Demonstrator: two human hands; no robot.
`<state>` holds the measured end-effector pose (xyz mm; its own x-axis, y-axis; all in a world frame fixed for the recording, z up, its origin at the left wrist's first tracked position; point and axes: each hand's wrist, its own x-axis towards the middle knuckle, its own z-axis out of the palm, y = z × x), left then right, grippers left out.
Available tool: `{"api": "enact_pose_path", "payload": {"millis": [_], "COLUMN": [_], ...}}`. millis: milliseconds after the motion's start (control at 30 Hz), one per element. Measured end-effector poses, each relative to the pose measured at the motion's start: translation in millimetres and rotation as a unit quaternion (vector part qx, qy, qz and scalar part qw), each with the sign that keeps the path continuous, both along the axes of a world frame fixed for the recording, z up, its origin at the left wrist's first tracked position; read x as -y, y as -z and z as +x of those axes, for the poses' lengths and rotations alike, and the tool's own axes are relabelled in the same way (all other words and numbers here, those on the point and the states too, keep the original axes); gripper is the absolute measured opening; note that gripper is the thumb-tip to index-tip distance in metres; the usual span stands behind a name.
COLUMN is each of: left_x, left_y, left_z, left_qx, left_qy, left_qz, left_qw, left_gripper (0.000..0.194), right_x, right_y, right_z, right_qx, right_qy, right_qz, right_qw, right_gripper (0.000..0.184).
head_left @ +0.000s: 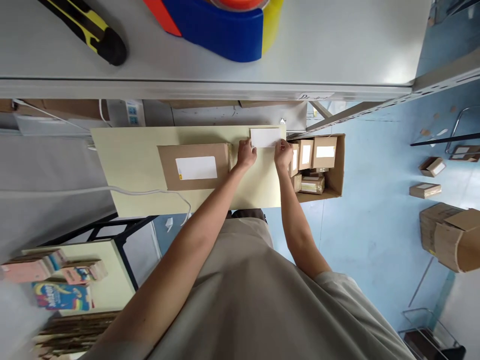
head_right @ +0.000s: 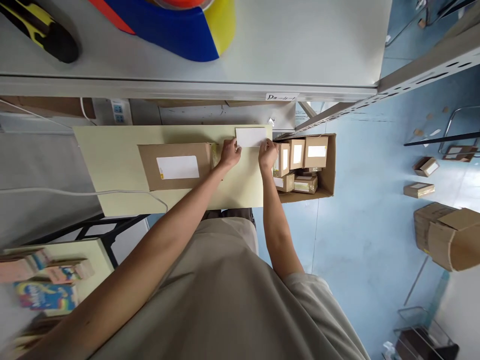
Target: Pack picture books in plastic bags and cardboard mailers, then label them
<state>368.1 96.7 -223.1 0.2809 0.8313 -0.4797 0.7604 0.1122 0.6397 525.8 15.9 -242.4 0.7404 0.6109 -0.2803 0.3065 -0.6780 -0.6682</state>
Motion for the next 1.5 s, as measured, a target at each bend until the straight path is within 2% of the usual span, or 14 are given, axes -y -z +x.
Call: {"api": "enact_pose_path", "payload": {"millis": [200,300,433,700,900,1033,1133,1267,1333,1400,1500], "left_x": [7,8,6,6,8,10,11,16,19,22,23], "left_y": [1.8,1.5,-0.9,-13.5,-13.5,-19.9,-30.0,-45.6,-52.0,-56.6,-59.3], "left_z": [1,4,7,12,11,7,6,9,11,11,12], "left_qx": [0.010,0.006,0.016,0.072,0.080,0.067,0.061,0.110,0.139,0.157,0.160], "left_qy": [-0.025,-0.058,-0.113,-0.191,-0.184,-0.183,-0.175,-0.130,-0.080,-0.014,0.108], "left_qz": [0.021,0.032,0.032,0.037,0.007,0.037,0.061,0.039,0.039,0.040,0.046], "left_qw": [0.999,0.998,0.993,0.978,0.980,0.980,0.981,0.985,0.986,0.987,0.980], "left_gripper": [0.024,0.027,0.031,0.018,0.009,0.008,0.008,0.017,0.021,0.027,0.045], "right_x": [-1,-2,-3,-3,1,0,-4,-16,-22,-26,-23], "right_y": [-9.1,-14.1,-17.3,-23.2,-27.7,-31.1,-36.3,-49.4,-57.7,-65.3,-71.1], "right_z": [-8,-10,-11,-9,-1,2,-2,-18,-25,-24,-5], "right_qx": [0.014,0.018,-0.012,-0.024,-0.028,-0.025,-0.008,-0.058,-0.079,-0.079,-0.067], "right_qy": [-0.008,-0.005,0.021,0.050,0.040,0.029,0.025,-0.047,-0.070,-0.068,-0.037], "right_qz": [-0.032,-0.045,-0.023,-0.008,-0.001,0.003,0.030,0.083,0.082,0.071,0.059], "right_qw": [0.999,0.999,0.999,0.998,0.999,0.999,0.999,0.994,0.991,0.992,0.995], "right_gripper": [0.036,0.033,0.030,0.027,0.042,0.037,0.031,0.042,0.044,0.035,0.021]}}
